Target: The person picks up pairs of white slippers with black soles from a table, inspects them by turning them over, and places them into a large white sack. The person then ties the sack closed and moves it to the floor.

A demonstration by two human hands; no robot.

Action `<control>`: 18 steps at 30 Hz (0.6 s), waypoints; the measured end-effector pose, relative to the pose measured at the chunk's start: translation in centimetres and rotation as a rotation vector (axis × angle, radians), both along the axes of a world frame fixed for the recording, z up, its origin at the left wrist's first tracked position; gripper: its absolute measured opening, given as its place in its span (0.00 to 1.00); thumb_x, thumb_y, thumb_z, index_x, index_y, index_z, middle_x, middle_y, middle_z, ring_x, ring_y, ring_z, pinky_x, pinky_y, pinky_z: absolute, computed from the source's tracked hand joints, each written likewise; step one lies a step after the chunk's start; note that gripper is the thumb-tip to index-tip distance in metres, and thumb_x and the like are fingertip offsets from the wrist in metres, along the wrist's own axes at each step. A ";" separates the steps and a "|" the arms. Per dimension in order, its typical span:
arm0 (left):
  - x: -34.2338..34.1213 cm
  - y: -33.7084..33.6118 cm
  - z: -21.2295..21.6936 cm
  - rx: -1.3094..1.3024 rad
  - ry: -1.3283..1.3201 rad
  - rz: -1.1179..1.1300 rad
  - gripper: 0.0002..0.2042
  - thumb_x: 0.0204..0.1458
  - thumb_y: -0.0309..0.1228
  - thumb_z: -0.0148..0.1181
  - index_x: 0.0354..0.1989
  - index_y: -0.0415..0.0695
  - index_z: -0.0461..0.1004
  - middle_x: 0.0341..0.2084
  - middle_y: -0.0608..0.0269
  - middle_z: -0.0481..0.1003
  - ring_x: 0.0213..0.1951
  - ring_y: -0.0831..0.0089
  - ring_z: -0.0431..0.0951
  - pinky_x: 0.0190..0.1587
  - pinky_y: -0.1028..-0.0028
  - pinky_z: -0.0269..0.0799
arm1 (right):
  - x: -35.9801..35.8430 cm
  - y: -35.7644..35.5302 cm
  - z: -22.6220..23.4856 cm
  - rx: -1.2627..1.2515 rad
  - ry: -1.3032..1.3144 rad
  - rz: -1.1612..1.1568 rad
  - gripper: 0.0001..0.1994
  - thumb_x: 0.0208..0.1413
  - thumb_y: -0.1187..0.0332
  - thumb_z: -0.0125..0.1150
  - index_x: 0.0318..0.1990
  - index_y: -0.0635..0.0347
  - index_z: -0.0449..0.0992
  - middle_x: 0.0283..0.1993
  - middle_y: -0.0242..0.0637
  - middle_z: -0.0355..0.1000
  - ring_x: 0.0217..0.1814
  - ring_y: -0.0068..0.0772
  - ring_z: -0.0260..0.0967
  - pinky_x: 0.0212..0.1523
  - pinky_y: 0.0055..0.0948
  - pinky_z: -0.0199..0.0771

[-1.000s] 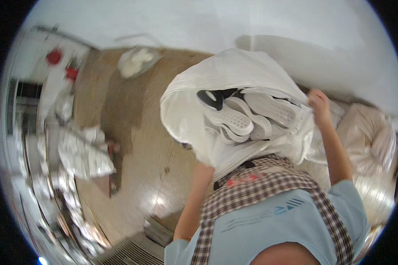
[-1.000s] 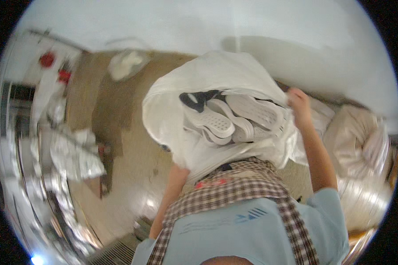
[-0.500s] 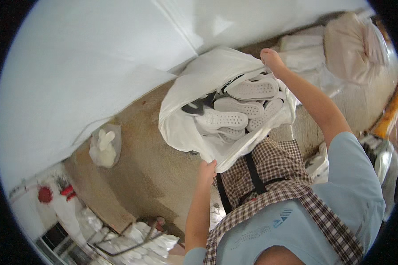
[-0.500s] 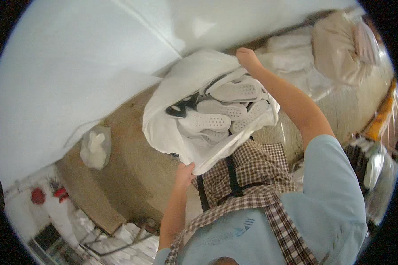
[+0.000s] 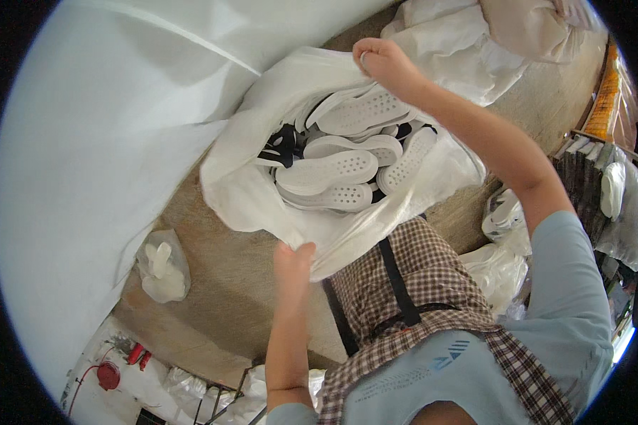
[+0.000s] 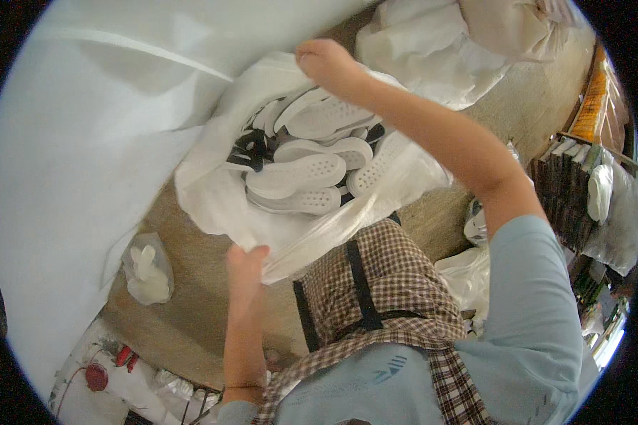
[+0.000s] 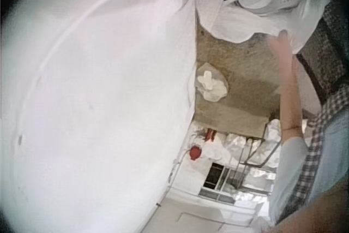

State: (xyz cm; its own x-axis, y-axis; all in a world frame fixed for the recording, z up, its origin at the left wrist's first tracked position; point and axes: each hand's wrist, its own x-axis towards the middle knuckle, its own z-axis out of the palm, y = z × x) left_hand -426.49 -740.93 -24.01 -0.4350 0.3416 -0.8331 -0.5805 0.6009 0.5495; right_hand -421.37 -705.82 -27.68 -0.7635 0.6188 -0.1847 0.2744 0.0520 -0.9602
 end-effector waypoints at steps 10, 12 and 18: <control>-1.2 10.6 -12.2 0.190 -0.291 0.423 0.27 0.58 0.53 0.38 0.41 0.37 0.68 0.37 0.59 0.70 0.41 0.76 0.70 0.44 0.74 0.65 | 0.4 -15.6 -5.5 0.026 0.172 0.338 0.10 0.31 0.85 0.47 0.25 0.64 0.66 0.29 0.40 0.60 0.38 0.45 0.59 0.42 0.38 0.61; -2.1 9.0 -13.2 0.231 -0.286 0.244 0.29 0.58 0.55 0.35 0.42 0.37 0.68 0.37 0.59 0.70 0.41 0.76 0.70 0.46 0.74 0.64 | 0.4 -16.7 -6.8 0.007 0.169 0.370 0.08 0.32 0.84 0.49 0.24 0.64 0.67 0.30 0.40 0.60 0.39 0.44 0.59 0.41 0.37 0.61; -3.3 8.0 -12.2 0.285 -0.332 0.261 0.16 0.55 0.37 0.49 0.44 0.36 0.66 0.36 0.62 0.71 0.36 0.75 0.71 0.40 0.75 0.67 | 0.7 -13.0 -7.1 -0.037 0.085 0.990 0.18 0.35 0.70 0.64 0.39 0.61 0.72 0.42 0.45 0.66 0.49 0.47 0.61 0.47 0.41 0.62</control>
State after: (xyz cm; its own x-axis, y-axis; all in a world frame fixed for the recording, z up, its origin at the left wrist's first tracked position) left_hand -429.78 -732.93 -36.25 -0.2640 0.4907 -0.8304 -0.8624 0.2655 0.4310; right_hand -420.69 -718.83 -34.79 -0.9442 -0.3099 -0.1118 0.0539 0.1897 -0.9804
